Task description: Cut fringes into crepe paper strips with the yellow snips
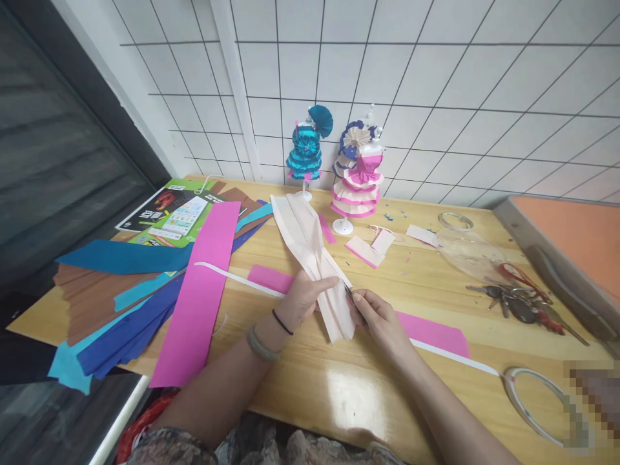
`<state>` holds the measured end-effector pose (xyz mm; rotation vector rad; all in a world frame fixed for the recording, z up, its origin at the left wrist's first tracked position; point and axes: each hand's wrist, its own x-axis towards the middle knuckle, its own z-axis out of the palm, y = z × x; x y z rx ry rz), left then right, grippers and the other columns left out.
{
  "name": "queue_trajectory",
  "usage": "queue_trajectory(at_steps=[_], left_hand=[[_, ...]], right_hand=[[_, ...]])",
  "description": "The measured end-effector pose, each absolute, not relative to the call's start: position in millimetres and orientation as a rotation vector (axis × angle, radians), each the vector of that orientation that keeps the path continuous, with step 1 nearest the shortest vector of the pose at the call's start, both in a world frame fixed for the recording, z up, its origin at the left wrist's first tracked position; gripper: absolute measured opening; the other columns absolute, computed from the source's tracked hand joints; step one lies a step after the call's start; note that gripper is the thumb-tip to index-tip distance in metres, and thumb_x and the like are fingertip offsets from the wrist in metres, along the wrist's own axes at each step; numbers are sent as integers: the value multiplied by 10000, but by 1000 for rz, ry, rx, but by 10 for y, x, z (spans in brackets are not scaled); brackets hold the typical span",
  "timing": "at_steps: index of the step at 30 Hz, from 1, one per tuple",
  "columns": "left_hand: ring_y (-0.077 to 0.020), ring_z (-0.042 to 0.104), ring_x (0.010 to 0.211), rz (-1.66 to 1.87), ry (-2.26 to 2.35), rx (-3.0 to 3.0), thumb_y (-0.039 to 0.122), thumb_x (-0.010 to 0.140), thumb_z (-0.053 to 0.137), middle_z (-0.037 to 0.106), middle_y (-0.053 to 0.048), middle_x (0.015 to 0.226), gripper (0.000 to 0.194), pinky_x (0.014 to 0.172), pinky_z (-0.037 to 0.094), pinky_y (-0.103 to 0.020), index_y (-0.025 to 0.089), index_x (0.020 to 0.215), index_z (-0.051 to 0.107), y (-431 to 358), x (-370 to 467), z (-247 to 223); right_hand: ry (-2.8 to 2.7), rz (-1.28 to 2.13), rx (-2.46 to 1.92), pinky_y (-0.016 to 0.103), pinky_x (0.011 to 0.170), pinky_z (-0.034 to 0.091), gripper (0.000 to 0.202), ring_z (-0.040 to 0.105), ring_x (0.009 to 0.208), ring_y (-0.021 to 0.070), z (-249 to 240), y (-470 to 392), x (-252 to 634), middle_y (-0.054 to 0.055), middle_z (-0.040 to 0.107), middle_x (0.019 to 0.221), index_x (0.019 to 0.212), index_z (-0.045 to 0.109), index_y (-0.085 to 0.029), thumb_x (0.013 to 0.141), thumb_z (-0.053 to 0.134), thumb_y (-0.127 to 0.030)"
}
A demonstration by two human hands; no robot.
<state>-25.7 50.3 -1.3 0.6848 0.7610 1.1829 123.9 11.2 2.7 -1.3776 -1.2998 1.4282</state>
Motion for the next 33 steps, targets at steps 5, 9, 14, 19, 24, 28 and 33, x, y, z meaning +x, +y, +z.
queue_trajectory(at_steps=[5,9,14,19,24,28,33], left_hand=[[-148,596,705,1151,758,696,172,607,716,636,-26,782,295,710,476,-314,137,875,599,500,-251,-11],[-160,602,719,1149,770,679,188,577,734,646,-35,790,318,722,470,-318,131,865,612,497,-236,7],[-172,606,775,1181,762,634,220,602,729,650,-34,825,344,757,462,-325,146,913,603,497,-235,50],[-166,601,742,1181,776,649,220,586,744,643,-31,802,362,740,464,-327,143,907,598,481,-239,81],[-174,601,758,1211,807,670,215,586,741,642,-38,825,377,732,467,-327,140,925,594,496,-251,51],[-155,590,741,1260,793,664,205,606,727,624,-24,819,328,726,469,-320,141,895,586,518,-275,34],[-153,589,729,1234,798,658,214,606,726,623,-19,799,329,716,470,-315,145,895,583,515,-281,42]], right_hand=[[-1276,1460,-1367,246,454,200,373,289,457,90,1,118,1237,-58,353,518,673,463,-194,781,485,-550],[-1301,1441,-1387,242,455,212,373,290,461,87,3,110,1235,-63,350,525,677,454,-193,796,467,-547],[-1331,1392,-1411,234,466,245,363,318,496,95,1,97,1237,-47,373,563,715,481,-187,799,466,-540],[-1406,1306,-1410,239,534,313,294,386,579,119,13,84,1237,-20,445,634,761,512,-186,809,483,-475],[-1441,1291,-1437,251,570,337,292,420,608,134,23,76,1239,-6,496,670,820,536,-183,813,477,-469],[-1399,1350,-1403,244,560,316,274,405,598,121,14,75,1236,-14,485,670,801,527,-186,822,479,-455],[-1329,1442,-1369,232,464,232,329,315,483,92,13,85,1225,-54,385,541,692,481,-193,817,470,-497]])
